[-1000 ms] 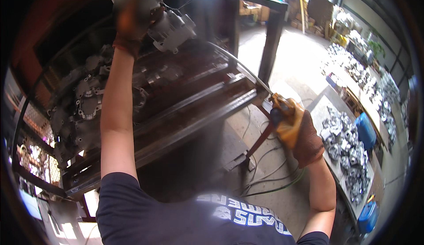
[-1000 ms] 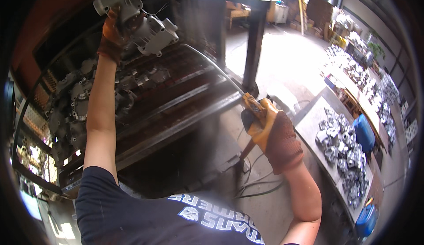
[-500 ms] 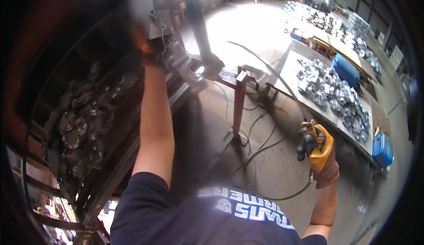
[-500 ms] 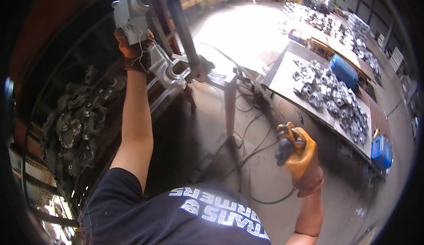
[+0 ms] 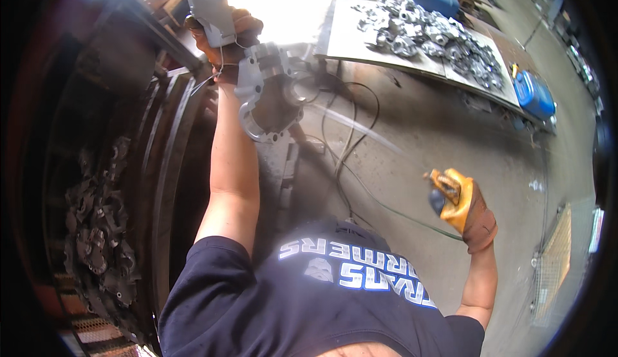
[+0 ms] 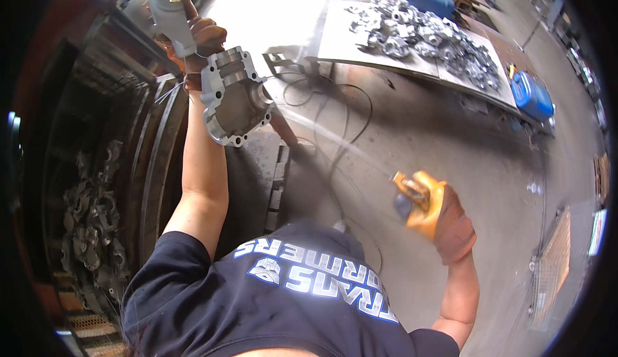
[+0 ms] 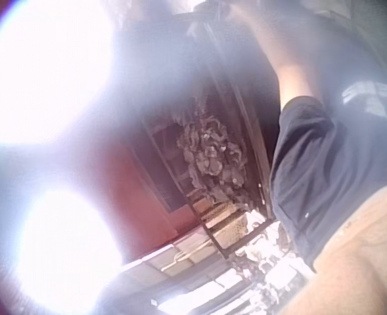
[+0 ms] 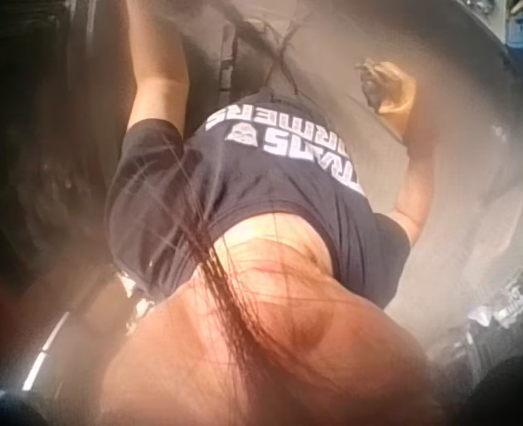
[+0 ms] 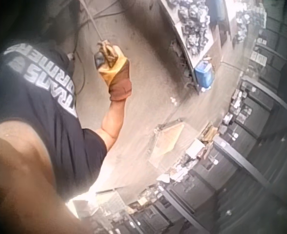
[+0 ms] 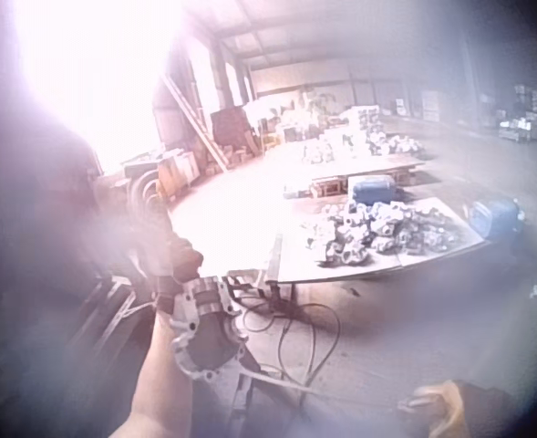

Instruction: The person cleans metal castings by picking them up from a furnace rack, using an air nozzle to blow off debris while holding the casting, and then placing the cleaned casting onto a nearby table with other similar parts.

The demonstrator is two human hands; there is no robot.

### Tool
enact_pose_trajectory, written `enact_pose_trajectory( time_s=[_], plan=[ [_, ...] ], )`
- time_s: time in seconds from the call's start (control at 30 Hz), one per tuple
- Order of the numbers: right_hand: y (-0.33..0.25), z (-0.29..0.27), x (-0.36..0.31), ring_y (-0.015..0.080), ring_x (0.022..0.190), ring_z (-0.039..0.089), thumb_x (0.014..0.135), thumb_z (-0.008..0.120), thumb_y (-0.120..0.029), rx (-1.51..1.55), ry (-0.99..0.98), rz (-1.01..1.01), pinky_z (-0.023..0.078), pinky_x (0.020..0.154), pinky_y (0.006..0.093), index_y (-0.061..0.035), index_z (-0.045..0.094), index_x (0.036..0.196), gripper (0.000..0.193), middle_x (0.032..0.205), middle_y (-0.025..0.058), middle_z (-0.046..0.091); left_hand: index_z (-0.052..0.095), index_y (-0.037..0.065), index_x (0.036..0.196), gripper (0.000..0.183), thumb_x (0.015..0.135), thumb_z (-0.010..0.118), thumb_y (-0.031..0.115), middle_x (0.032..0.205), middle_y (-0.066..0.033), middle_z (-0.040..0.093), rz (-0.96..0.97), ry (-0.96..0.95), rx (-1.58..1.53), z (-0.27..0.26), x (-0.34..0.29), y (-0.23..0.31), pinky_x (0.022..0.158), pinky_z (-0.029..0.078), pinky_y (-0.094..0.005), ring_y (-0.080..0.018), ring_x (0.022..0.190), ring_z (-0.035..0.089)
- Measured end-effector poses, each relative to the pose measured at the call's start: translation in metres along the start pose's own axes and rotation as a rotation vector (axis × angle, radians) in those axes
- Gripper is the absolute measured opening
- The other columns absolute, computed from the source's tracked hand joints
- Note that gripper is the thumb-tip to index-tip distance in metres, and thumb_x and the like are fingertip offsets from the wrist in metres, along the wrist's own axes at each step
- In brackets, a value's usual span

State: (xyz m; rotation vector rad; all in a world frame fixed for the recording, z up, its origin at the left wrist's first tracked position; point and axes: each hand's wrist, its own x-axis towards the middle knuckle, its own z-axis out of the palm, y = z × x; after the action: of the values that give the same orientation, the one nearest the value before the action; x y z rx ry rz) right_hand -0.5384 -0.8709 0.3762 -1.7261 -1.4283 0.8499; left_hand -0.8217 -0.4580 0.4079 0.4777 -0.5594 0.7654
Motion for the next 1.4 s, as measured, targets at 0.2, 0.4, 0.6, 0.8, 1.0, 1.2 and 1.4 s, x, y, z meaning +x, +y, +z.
enact_pose_trajectory(
  time_s=[0.2,0.4,0.6,0.8,1.0,1.2,1.4],
  plan=[
    [0.034,-0.020,-0.044,0.0200,0.106,0.064,0.080,0.076,-0.004,0.174,0.108,-0.055,0.051,0.091,0.0276,0.0009,0.053,0.117,0.044,0.113,0.0120,0.066,0.057,0.016,0.087,0.036,0.068,0.080,0.036,0.068,0.0095,0.049,-0.060,-0.035,0.147,-0.029,0.036,-0.049,0.066,0.038,-0.0225,-0.0064,0.066,0.043],
    [0.022,-0.020,-0.015,0.0220,0.111,0.064,0.082,0.076,-0.008,0.517,0.242,-0.115,0.049,0.096,0.0309,-0.0007,0.051,0.122,0.047,0.122,0.0136,0.064,0.058,0.014,0.087,0.032,0.071,0.077,0.035,0.067,0.0074,0.049,-0.015,0.070,0.328,-0.085,0.075,-0.069,0.064,0.038,-0.0233,-0.0077,0.064,0.044],
    [-0.013,-0.050,0.048,0.0198,0.101,0.066,0.084,0.077,-0.013,0.526,0.264,0.167,0.050,0.094,0.0325,0.0001,0.054,0.121,0.046,0.112,0.0151,0.068,0.058,0.013,0.088,0.029,0.074,0.073,0.033,0.067,0.0052,0.049,-0.039,0.159,0.339,-0.159,0.112,-0.099,0.061,0.038,-0.0242,-0.0091,0.063,0.045],
    [0.003,-0.042,0.120,0.0177,0.088,0.066,0.083,0.074,-0.010,-0.131,0.612,0.106,0.051,0.081,0.0276,0.0024,0.063,0.101,0.025,0.106,0.0132,0.070,0.059,0.011,0.088,0.026,0.077,0.070,0.032,0.066,0.0031,0.050,-0.093,0.206,0.299,-0.225,0.144,-0.127,0.059,0.039,-0.0250,-0.0104,0.062,0.046],
    [0.032,-0.061,0.099,0.0262,0.090,0.068,0.078,0.081,-0.021,-0.365,0.536,0.212,0.054,0.078,0.0295,0.0016,0.059,0.114,0.048,0.099,0.0148,0.068,0.059,0.009,0.089,0.024,0.080,0.067,0.030,0.065,0.0010,0.050,-0.150,0.124,0.232,-0.249,0.182,-0.129,0.057,0.039,-0.0258,-0.0117,0.060,0.047],
    [0.061,-0.070,0.092,0.0197,0.102,0.069,0.086,0.074,-0.011,-0.241,0.335,0.204,0.054,0.085,0.0268,0.0029,0.055,0.116,0.038,0.108,0.0124,0.070,0.060,0.007,0.089,0.023,0.083,0.063,0.029,0.065,-0.0011,0.050,-0.237,0.006,0.159,-0.262,0.221,-0.142,0.054,0.040,-0.0266,-0.0130,0.059,0.048],
    [0.054,-0.102,0.169,0.0119,0.075,0.062,0.087,0.073,-0.029,0.444,0.476,0.170,0.051,0.066,0.0265,0.0024,0.059,0.112,0.042,0.097,0.0084,0.068,0.060,0.005,0.090,0.022,0.086,0.060,0.027,0.064,-0.0032,0.050,-0.340,-0.084,0.114,-0.266,0.251,-0.183,0.052,0.040,-0.0274,-0.0143,0.058,0.049]
  ],
)
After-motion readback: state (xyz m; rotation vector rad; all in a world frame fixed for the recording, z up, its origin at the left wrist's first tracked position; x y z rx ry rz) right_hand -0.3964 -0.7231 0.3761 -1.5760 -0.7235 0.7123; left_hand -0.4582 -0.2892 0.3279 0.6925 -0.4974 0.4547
